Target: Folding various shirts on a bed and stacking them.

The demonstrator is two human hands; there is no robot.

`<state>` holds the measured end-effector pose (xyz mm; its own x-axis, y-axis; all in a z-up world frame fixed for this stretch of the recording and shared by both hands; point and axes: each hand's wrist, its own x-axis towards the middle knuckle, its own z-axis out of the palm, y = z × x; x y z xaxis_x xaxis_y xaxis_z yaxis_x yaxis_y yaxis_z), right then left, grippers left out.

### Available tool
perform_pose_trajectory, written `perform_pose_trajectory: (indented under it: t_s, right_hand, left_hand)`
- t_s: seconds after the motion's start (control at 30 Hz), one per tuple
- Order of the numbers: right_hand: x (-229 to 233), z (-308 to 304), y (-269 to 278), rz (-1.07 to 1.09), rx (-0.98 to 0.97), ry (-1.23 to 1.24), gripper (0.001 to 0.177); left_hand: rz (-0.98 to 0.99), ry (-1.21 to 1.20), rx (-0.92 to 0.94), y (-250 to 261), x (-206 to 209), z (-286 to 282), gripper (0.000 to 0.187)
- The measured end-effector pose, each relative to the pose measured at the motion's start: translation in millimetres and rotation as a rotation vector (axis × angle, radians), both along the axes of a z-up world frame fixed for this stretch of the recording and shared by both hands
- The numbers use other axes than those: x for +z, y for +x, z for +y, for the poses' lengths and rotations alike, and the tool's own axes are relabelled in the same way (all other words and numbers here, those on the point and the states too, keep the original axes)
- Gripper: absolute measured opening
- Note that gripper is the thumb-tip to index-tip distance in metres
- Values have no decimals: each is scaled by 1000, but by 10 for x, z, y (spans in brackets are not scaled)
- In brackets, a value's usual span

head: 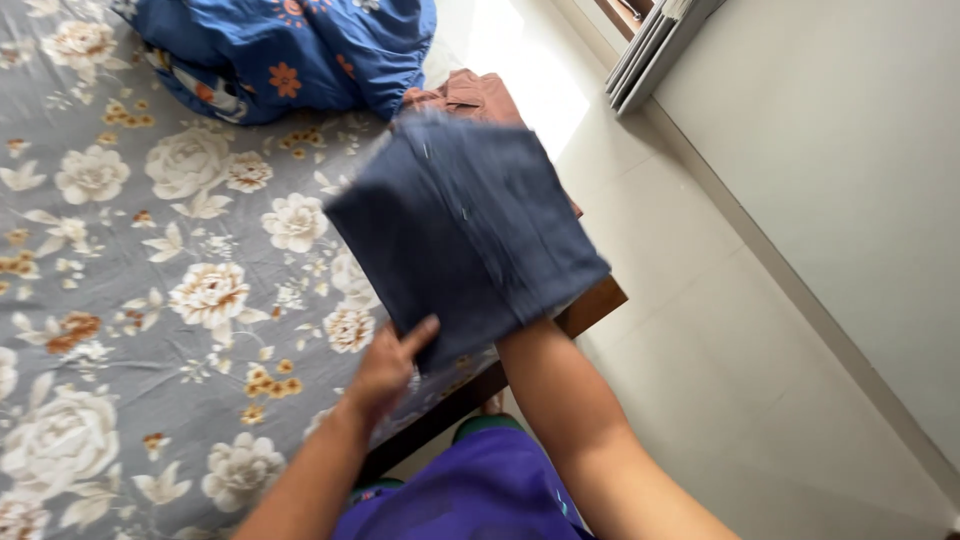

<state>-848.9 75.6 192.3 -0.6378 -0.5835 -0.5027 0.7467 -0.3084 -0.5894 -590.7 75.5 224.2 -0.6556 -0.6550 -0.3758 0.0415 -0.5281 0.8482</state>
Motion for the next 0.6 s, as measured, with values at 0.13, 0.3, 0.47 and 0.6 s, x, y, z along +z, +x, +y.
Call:
perform_pose_trajectory:
  t_s: [0.13, 0.3, 0.47, 0.6]
  right_hand:
    - [-163, -268, -909, -58, 40, -40, 78]
    - [-505, -210, -1580, -182, 54, -21, 81]
    - [-1181, -7, -2026, -316, 134, -8, 91]
    - [-1585, 63, -2274, -117, 405, 181, 70]
  left_hand:
    - [176, -84, 145, -994, 307, -534, 39]
    - [66, -73, 328, -1872, -786, -884, 29]
    - [-201, 370, 294, -2128, -1455, -766, 26]
    - [-234, 249, 294, -2203, -1719, -695, 27]
